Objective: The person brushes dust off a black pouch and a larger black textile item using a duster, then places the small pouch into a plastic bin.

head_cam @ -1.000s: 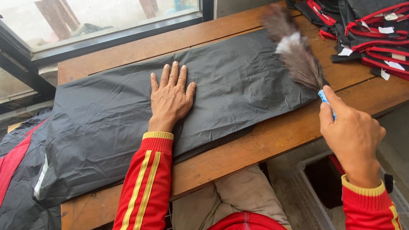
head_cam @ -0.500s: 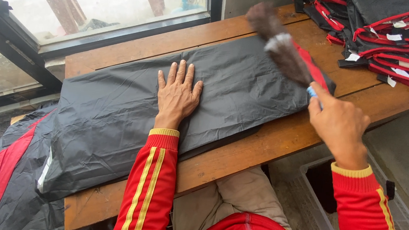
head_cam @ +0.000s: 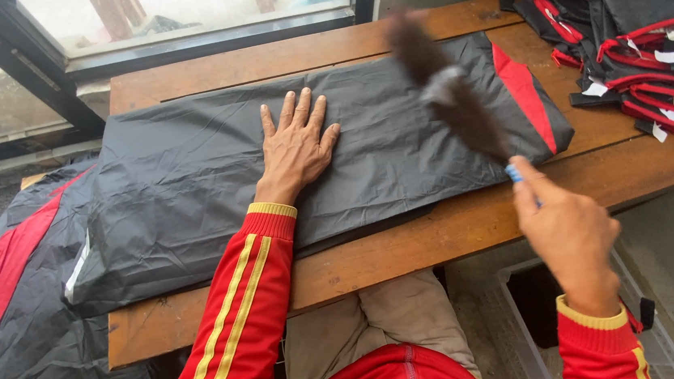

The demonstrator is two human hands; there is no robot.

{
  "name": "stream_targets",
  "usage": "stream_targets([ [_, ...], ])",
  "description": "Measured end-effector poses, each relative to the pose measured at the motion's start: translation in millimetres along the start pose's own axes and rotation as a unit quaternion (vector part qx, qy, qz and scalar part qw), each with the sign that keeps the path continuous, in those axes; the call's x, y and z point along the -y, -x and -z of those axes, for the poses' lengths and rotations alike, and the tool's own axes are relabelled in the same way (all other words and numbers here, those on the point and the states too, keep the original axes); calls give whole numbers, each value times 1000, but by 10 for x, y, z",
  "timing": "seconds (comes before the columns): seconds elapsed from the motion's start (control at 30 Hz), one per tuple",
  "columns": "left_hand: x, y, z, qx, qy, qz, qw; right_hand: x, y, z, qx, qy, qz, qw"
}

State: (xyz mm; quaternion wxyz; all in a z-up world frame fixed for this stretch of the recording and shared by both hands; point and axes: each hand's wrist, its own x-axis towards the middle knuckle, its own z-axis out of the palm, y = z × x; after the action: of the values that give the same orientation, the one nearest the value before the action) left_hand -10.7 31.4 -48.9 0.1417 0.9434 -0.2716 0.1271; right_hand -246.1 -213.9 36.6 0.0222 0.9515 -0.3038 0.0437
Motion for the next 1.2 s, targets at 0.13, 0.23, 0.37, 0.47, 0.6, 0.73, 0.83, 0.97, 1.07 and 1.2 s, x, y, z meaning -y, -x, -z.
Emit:
stream_targets([
  [0.13, -93, -19, -19, 15, -21, 34, 999, -43, -81, -22, -63, 10, -9, 998],
  [0.23, -202, -92, -25, 36, -22, 68, 997, 67, -8, -45, -160, -11, 53, 986],
  [0.37, -261, -140, -46, 45, 34, 78, 995, 292, 204, -24, -237, -31, 133, 962],
  [0.47, -163, -216, -77, -96, 172, 118, 973, 512, 327, -134, -192, 14, 127, 973],
  [0.6, -63, -258, 66, -112, 340, 185, 915, 744, 653, -294, -108, -48, 225, 967],
  [0.73, -130, -103, 174, -84, 293, 197, 932, 746, 585, -75, -38, -28, 170, 984],
  [0.83, -166, -128, 192, -94, 270, 174, 942, 736, 549, -191, -79, 26, 135, 987],
  [0.97, -181, -121, 309, -54, 240, 183, 952, 837, 773, -294, -123, 26, 305, 944],
  [1.07, -191, -117, 204, -93, 203, 176, 959, 714, 534, -280, -90, 74, 188, 975],
  [1.2, -339, -46, 433, -58, 160, 127, 977, 580, 210, -118, -52, 78, 87, 992],
])
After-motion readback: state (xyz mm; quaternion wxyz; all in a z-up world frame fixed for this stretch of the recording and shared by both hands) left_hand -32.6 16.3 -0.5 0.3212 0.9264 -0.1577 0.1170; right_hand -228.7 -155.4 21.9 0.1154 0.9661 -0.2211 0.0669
